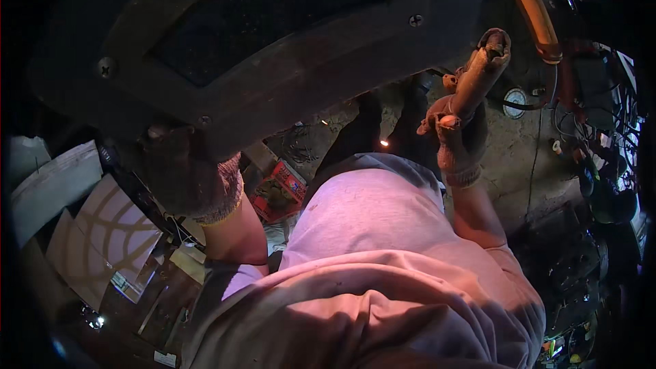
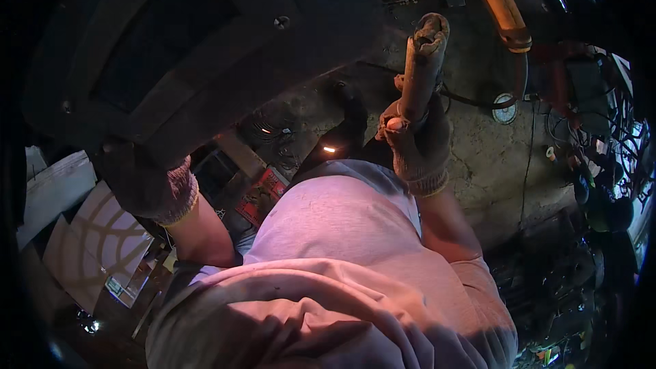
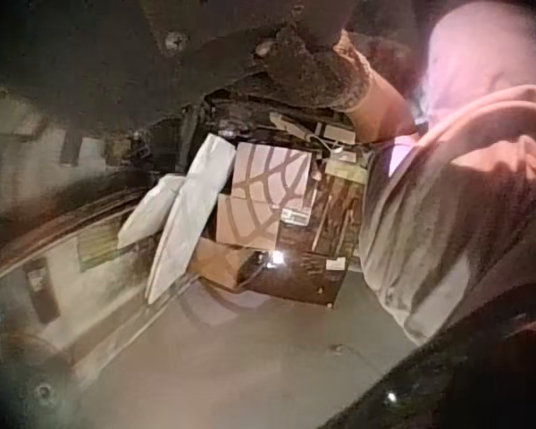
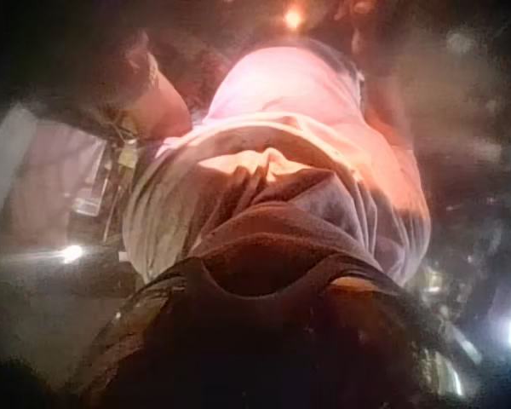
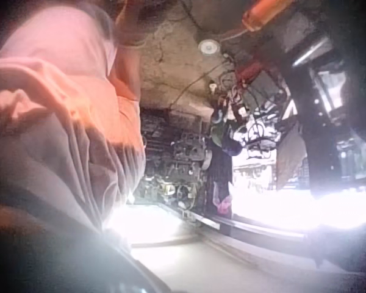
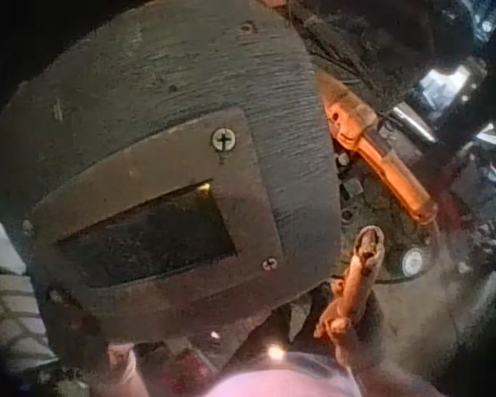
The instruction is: The person uses an angle grinder to smooth the edges of a metal cage and then uses a welding torch and a handheld welding mask to weld components onto the structure.
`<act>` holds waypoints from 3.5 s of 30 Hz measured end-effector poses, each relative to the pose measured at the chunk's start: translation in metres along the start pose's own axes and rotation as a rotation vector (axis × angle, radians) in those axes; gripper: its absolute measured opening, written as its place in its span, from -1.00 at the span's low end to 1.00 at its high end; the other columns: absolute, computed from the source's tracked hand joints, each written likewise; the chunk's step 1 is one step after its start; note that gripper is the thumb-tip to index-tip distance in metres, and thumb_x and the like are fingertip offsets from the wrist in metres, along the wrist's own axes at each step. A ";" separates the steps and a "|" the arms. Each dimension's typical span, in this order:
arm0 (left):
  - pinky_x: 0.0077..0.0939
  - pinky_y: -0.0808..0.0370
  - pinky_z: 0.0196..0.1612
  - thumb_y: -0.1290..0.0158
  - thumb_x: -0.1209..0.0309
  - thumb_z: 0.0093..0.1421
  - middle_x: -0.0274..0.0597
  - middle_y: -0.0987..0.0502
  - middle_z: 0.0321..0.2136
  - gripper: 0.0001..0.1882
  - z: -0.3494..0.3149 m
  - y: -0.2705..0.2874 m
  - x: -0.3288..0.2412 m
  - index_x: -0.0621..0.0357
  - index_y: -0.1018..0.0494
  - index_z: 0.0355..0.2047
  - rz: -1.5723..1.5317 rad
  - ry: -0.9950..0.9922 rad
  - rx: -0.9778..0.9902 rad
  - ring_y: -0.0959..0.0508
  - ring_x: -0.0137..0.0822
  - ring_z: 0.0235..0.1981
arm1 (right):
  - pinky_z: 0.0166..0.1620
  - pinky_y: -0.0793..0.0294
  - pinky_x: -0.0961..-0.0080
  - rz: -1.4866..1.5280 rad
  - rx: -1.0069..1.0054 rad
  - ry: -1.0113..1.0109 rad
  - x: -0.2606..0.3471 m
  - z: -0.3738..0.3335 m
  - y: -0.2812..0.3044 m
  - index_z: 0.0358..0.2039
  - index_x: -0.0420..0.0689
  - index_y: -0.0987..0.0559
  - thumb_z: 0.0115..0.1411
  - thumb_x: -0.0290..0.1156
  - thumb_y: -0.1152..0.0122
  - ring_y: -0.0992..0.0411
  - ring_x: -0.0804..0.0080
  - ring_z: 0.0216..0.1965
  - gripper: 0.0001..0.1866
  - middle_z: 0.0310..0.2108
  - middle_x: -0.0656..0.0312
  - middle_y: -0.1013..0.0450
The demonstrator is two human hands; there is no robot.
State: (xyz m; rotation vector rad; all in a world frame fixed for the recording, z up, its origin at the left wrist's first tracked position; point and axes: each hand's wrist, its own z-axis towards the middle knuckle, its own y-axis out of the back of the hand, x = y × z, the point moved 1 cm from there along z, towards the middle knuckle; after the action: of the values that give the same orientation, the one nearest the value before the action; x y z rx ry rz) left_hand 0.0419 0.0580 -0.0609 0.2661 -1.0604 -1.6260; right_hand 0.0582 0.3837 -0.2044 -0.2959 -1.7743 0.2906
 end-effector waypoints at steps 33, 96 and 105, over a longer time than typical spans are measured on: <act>-0.06 -0.48 0.06 -0.17 0.10 0.14 0.03 -0.48 0.01 -0.47 0.010 -0.004 0.005 0.16 -0.44 0.02 -0.002 -0.054 0.010 -0.53 -0.02 0.01 | -0.41 -0.48 0.57 -0.159 0.033 0.006 -0.001 0.007 0.004 0.11 -0.40 -0.22 0.13 0.03 -0.30 -0.43 0.46 -0.48 -0.17 -0.45 0.14 -0.42; -0.33 -0.46 0.07 -0.23 0.09 0.09 0.05 -0.43 0.04 -0.35 -0.003 0.018 0.018 0.27 -0.34 0.05 0.363 0.393 0.101 -0.46 -0.13 0.04 | -0.41 -0.47 0.48 -0.137 -0.015 -0.189 0.005 -0.011 0.023 0.19 -0.38 -0.17 0.06 0.13 -0.30 -0.44 0.39 -0.48 -0.04 -0.41 0.15 -0.41; -0.25 -0.43 0.15 0.05 0.30 0.29 0.16 -0.40 0.06 -0.54 -0.009 0.014 0.025 0.40 -0.29 0.09 -0.054 0.558 -0.024 -0.45 -0.10 0.06 | -0.42 -0.46 0.49 -0.173 -0.022 -0.187 0.001 -0.008 0.023 0.21 -0.36 -0.16 0.08 0.13 -0.28 -0.43 0.39 -0.51 -0.05 -0.45 0.16 -0.41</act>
State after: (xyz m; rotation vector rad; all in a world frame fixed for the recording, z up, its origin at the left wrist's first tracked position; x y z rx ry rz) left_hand 0.0482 0.0326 -0.0474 0.6913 -0.6092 -1.4845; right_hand 0.0674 0.4060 -0.2102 -0.1327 -1.9744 0.1795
